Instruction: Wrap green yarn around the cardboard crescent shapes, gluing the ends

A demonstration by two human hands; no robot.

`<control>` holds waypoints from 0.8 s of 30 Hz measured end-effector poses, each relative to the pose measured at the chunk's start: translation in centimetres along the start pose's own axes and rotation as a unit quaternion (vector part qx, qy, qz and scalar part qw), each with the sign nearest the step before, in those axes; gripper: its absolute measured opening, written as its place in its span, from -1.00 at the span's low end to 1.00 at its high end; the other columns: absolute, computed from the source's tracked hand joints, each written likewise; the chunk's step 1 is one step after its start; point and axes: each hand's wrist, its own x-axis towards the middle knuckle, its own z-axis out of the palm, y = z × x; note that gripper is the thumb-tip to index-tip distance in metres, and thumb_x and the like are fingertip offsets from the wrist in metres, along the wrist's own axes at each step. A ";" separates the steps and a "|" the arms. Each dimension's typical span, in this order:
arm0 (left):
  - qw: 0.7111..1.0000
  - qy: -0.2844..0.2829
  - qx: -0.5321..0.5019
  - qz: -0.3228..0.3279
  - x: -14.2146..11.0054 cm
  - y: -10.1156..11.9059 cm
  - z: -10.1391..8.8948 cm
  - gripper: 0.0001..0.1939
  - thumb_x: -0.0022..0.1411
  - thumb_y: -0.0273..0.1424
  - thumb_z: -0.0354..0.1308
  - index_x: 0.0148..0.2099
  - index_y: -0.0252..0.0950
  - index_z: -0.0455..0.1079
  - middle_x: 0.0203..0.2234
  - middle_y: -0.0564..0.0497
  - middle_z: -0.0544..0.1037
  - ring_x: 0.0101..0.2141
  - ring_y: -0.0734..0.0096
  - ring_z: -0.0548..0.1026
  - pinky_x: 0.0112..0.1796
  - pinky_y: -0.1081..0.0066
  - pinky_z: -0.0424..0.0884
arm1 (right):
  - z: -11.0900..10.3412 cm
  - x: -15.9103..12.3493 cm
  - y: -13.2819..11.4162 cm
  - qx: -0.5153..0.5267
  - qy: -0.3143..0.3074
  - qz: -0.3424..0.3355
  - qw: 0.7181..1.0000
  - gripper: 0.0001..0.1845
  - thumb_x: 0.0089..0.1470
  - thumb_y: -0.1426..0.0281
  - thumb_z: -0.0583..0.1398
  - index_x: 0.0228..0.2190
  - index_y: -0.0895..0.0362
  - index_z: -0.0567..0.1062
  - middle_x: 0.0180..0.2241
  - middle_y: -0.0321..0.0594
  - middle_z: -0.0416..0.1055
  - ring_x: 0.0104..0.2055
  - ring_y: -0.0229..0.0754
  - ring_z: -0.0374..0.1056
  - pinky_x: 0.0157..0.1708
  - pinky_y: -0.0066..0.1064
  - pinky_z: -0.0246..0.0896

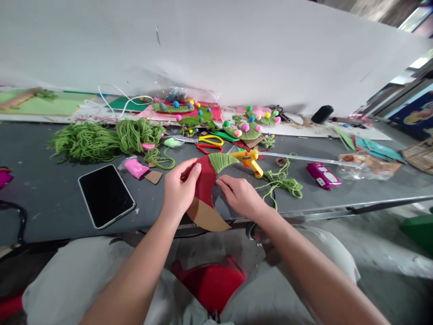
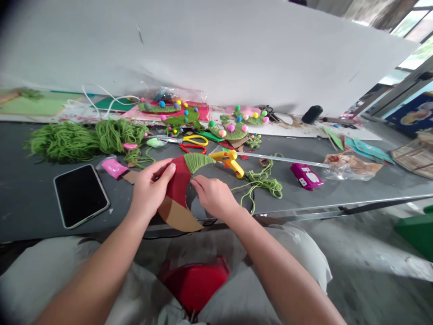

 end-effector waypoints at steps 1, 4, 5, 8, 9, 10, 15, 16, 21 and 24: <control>1.000 0.003 -0.005 -0.001 0.0 -0.1 0.1 -0.56 0.33 -0.10 0.15 0.06 -0.29 0.53 -0.03 -0.15 0.64 -0.06 0.15 0.59 -0.03 0.23 0.49 | 0.1 0.0 0.1 0.004 0.002 0.001 1.000 -0.70 0.38 0.29 0.00 -0.37 0.10 0.40 -0.48 -0.28 0.39 -0.44 -0.26 0.24 -0.36 -0.43 0.02; 1.000 0.011 -0.025 -0.004 -0.1 -0.3 0.4 -0.56 0.32 -0.09 0.16 0.07 -0.28 0.53 -0.03 -0.15 0.63 -0.05 0.14 0.59 -0.03 0.23 0.50 | 0.1 0.0 0.3 0.034 0.010 0.000 0.999 -0.70 0.38 0.29 0.00 -0.38 0.09 0.39 -0.47 -0.29 0.38 -0.44 -0.26 0.25 -0.35 -0.43 0.05; 0.999 0.014 -0.032 -0.006 -0.1 -0.3 0.4 -0.56 0.32 -0.09 0.17 0.07 -0.28 0.53 -0.03 -0.14 0.63 -0.05 0.14 0.59 -0.03 0.23 0.50 | 0.0 0.0 0.3 0.045 0.013 -0.001 0.999 -0.69 0.38 0.29 0.00 -0.38 0.09 0.38 -0.47 -0.29 0.37 -0.44 -0.26 0.25 -0.35 -0.43 0.06; 0.998 0.019 -0.052 -0.015 -0.1 -0.4 0.5 -0.58 0.30 -0.10 0.19 0.05 -0.25 0.55 -0.05 -0.13 0.64 -0.06 0.15 0.59 -0.03 0.22 0.50 | -0.1 -0.1 0.4 0.073 0.018 -0.005 0.997 -0.67 0.38 0.28 0.00 -0.43 0.09 0.34 -0.49 -0.32 0.33 -0.45 -0.27 0.21 -0.37 -0.43 0.05; 0.998 0.020 -0.058 -0.020 -0.1 -0.4 0.5 -0.58 0.29 -0.10 0.20 0.05 -0.25 0.55 -0.05 -0.13 0.64 -0.06 0.14 0.59 -0.02 0.22 0.50 | -0.2 -0.1 0.5 0.083 0.018 -0.007 0.996 -0.66 0.38 0.28 0.00 -0.44 0.09 0.33 -0.50 -0.33 0.32 -0.45 -0.28 0.20 -0.38 -0.43 0.05; 0.997 0.021 -0.068 -0.026 -0.1 -0.5 0.6 -0.57 0.28 -0.10 0.21 0.05 -0.25 0.55 -0.05 -0.13 0.64 -0.06 0.14 0.59 -0.02 0.21 0.50 | -0.2 -0.1 0.5 0.093 0.018 -0.009 0.995 -0.65 0.38 0.29 0.00 -0.46 0.10 0.31 -0.50 -0.33 0.32 -0.45 -0.29 0.19 -0.37 -0.43 0.04; 0.987 0.005 -0.144 -0.065 0.0 -0.5 0.5 -0.59 0.22 -0.11 0.28 0.01 -0.24 0.58 -0.07 -0.12 0.65 -0.07 0.15 0.60 -0.02 0.21 0.51 | -0.3 0.4 1.3 0.145 0.016 -0.021 0.989 -0.61 0.37 0.28 0.00 -0.50 0.11 0.30 -0.53 -0.35 0.30 -0.45 -0.30 0.19 -0.35 -0.42 0.07; 0.986 -0.005 -0.153 -0.073 0.1 -0.5 0.4 -0.60 0.21 -0.11 0.29 0.00 -0.24 0.58 -0.08 -0.11 0.66 -0.07 0.15 0.60 -0.02 0.21 0.51 | -0.4 0.5 1.6 0.152 0.011 -0.024 0.988 -0.63 0.36 0.30 0.00 -0.48 0.12 0.33 -0.52 -0.35 0.31 -0.45 -0.30 0.21 -0.35 -0.42 0.10; 0.974 -0.081 -0.179 -0.116 0.2 0.0 -0.4 -0.56 0.16 -0.11 0.34 0.02 -0.24 0.58 -0.12 -0.13 0.67 -0.09 0.09 0.61 -0.10 0.20 0.55 | -0.8 1.4 3.8 0.171 -0.019 -0.036 0.984 -0.72 0.28 0.40 0.05 -0.45 0.14 0.44 -0.52 -0.30 0.39 -0.44 -0.26 0.30 -0.32 -0.40 0.21; 0.965 -0.119 -0.189 -0.134 0.3 0.4 -0.7 -0.54 0.15 -0.10 0.36 0.03 -0.24 0.58 -0.16 -0.12 0.68 -0.15 0.09 0.63 -0.17 0.23 0.57 | -1.5 1.7 4.8 0.178 -0.025 -0.045 0.983 -0.70 0.22 0.42 0.09 -0.55 0.13 0.41 -0.56 -0.27 0.40 -0.46 -0.24 0.31 -0.38 -0.38 0.23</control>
